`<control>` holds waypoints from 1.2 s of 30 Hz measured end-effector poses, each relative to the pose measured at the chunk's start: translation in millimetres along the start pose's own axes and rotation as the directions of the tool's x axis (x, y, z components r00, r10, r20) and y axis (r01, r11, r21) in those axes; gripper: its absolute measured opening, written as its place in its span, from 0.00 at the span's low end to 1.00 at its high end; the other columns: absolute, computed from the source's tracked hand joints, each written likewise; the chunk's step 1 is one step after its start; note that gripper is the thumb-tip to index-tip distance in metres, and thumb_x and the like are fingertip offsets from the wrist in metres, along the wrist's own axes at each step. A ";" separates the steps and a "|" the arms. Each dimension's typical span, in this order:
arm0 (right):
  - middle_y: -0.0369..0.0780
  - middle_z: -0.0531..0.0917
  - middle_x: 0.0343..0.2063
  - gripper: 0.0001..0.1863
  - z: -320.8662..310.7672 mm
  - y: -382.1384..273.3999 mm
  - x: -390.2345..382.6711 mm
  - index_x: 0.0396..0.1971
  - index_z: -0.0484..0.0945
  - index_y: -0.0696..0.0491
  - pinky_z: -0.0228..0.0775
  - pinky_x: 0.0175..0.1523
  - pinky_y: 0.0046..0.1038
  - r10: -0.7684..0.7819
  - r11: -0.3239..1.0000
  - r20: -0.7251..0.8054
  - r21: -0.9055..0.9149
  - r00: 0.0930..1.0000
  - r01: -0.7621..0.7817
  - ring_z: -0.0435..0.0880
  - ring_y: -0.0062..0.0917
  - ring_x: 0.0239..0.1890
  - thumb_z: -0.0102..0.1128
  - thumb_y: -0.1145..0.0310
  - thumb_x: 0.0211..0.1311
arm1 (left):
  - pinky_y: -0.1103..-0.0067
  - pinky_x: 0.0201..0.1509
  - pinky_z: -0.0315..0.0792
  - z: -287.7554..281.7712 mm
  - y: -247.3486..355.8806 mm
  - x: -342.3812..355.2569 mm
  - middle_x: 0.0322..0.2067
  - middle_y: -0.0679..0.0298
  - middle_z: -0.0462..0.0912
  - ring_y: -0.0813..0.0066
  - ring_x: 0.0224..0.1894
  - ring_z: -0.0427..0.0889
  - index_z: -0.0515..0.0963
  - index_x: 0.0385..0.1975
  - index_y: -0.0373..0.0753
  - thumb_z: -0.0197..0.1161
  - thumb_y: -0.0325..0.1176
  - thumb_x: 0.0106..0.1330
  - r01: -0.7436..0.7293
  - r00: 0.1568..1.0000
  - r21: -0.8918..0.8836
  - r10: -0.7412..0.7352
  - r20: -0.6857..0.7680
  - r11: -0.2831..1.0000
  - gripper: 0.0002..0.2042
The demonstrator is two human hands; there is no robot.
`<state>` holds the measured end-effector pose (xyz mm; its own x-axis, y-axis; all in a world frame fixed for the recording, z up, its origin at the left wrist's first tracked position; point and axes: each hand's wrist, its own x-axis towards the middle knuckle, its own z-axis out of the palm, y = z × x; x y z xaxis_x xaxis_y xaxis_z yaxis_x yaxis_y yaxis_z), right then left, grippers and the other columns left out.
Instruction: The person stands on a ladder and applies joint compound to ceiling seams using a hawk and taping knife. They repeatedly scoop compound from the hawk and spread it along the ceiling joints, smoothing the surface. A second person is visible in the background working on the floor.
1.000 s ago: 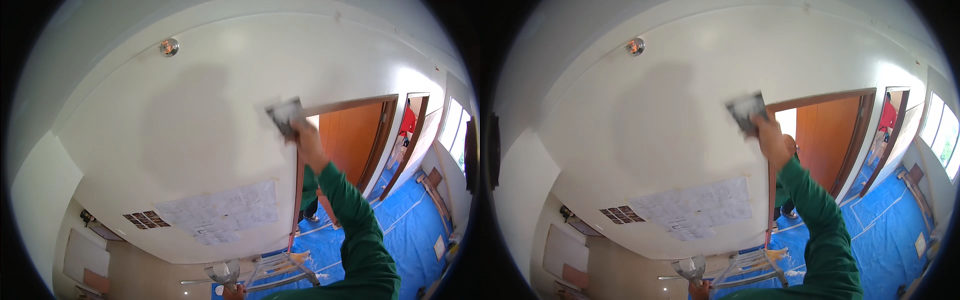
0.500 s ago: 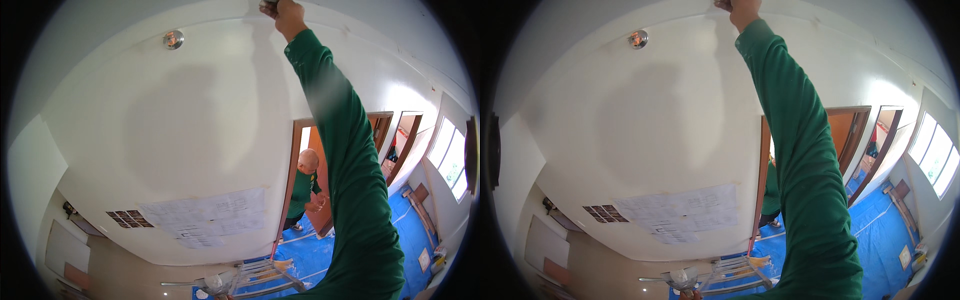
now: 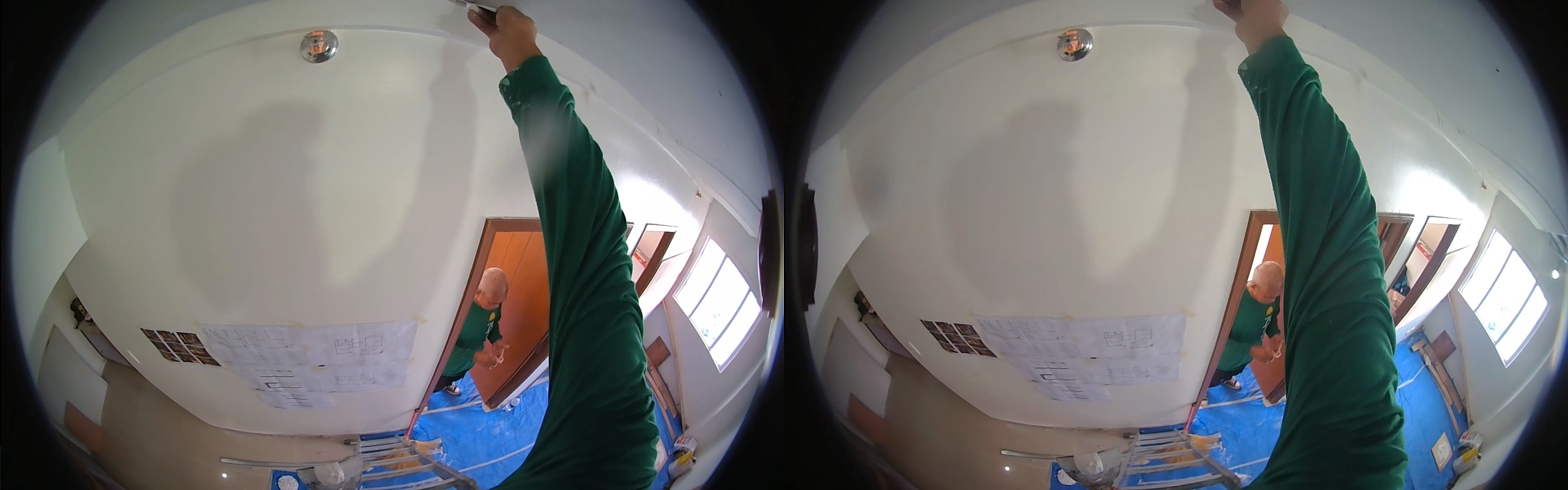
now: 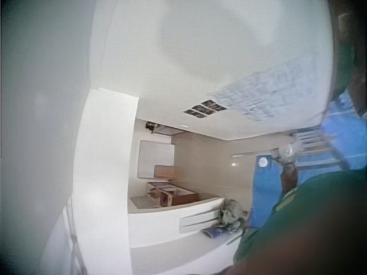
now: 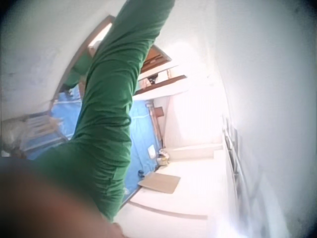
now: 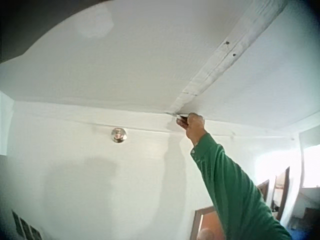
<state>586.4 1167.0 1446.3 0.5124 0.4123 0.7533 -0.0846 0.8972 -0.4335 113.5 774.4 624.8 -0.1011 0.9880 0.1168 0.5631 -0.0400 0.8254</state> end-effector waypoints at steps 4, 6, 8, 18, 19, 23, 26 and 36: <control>0.58 0.83 0.46 0.16 -17.3 6.2 21.5 0.52 0.68 0.76 0.90 0.52 0.44 -0.071 0.997 0.127 0.009 0.989 0.070 0.88 0.46 0.45 0.38 0.80 0.71 | 0.54 0.39 0.80 1.5 -6.2 -1.6 0.39 0.40 0.85 0.34 0.41 0.84 0.76 0.50 0.36 0.65 0.41 0.70 0.004 1.000 -0.078 -0.004 0.000 0.997 0.17; 0.59 0.81 0.48 0.17 -23.9 3.5 35.6 0.52 0.67 0.76 0.90 0.53 0.45 -0.031 0.999 0.111 0.016 0.993 0.029 0.87 0.47 0.47 0.36 0.82 0.70 | 0.54 0.39 0.80 3.2 -8.5 -3.8 0.38 0.41 0.85 0.35 0.40 0.84 0.77 0.50 0.36 0.65 0.40 0.70 0.060 0.998 -0.139 -0.056 0.028 0.988 0.16; 0.59 0.80 0.50 0.17 -22.3 0.1 47.6 0.53 0.67 0.76 0.90 0.53 0.44 0.014 0.998 0.084 0.054 0.996 -0.019 0.87 0.48 0.48 0.36 0.83 0.70 | 0.54 0.38 0.80 4.8 -11.0 -4.8 0.37 0.42 0.85 0.35 0.38 0.83 0.77 0.50 0.36 0.65 0.40 0.70 -0.014 1.000 -0.128 0.016 0.016 0.992 0.16; 0.57 0.82 0.48 0.17 -9.4 -1.7 39.0 0.55 0.67 0.75 0.89 0.55 0.45 0.032 0.994 0.055 0.101 0.998 -0.037 0.85 0.48 0.51 0.37 0.82 0.73 | 0.53 0.31 0.74 -4.4 5.1 -4.1 0.33 0.43 0.85 0.34 0.31 0.80 0.75 0.49 0.33 0.64 0.38 0.71 0.002 0.999 0.073 -0.005 0.033 0.997 0.16; 0.57 0.82 0.48 0.17 -10.2 -0.9 39.0 0.55 0.67 0.75 0.89 0.55 0.46 0.043 0.983 0.097 0.173 0.994 -0.059 0.85 0.49 0.50 0.37 0.81 0.73 | 0.53 0.32 0.75 -9.5 11.7 -2.3 0.33 0.43 0.85 0.35 0.31 0.81 0.75 0.49 0.33 0.64 0.38 0.71 -0.001 0.998 0.089 -0.004 0.058 0.996 0.15; 0.56 0.83 0.43 0.17 -13.6 3.4 41.0 0.54 0.68 0.74 0.90 0.45 0.43 -0.034 0.976 0.100 0.216 0.994 0.012 0.87 0.44 0.41 0.38 0.80 0.73 | 0.53 0.35 0.76 -20.1 35.0 0.9 0.34 0.43 0.84 0.35 0.34 0.82 0.77 0.46 0.34 0.64 0.37 0.70 0.012 0.996 0.071 -0.018 0.083 0.997 0.13; 0.55 0.83 0.40 0.16 -13.1 10.7 44.8 0.53 0.70 0.72 0.86 0.35 0.39 -0.058 0.988 -0.033 -0.146 0.998 0.053 0.84 0.39 0.32 0.39 0.79 0.74 | 0.53 0.37 0.77 -19.5 33.7 1.9 0.36 0.41 0.84 0.35 0.37 0.82 0.78 0.45 0.35 0.64 0.36 0.70 -0.040 0.998 0.056 0.038 0.047 0.998 0.12; 0.56 0.79 0.36 0.12 -34.3 26.9 91.0 0.47 0.64 0.69 0.75 0.30 0.38 0.071 0.993 0.054 0.094 0.996 -0.076 0.78 0.37 0.28 0.32 0.83 0.71 | 0.52 0.41 0.77 -9.3 -3.0 2.9 0.40 0.39 0.83 0.34 0.42 0.81 0.78 0.47 0.35 0.62 0.37 0.70 -0.119 0.976 0.082 0.101 0.193 0.990 0.13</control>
<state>660.1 1223.3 1486.2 0.4578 0.4828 0.7465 -0.2029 0.8743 -0.4410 103.8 776.0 627.7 0.1163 0.9890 0.0911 0.6367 -0.1446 0.7575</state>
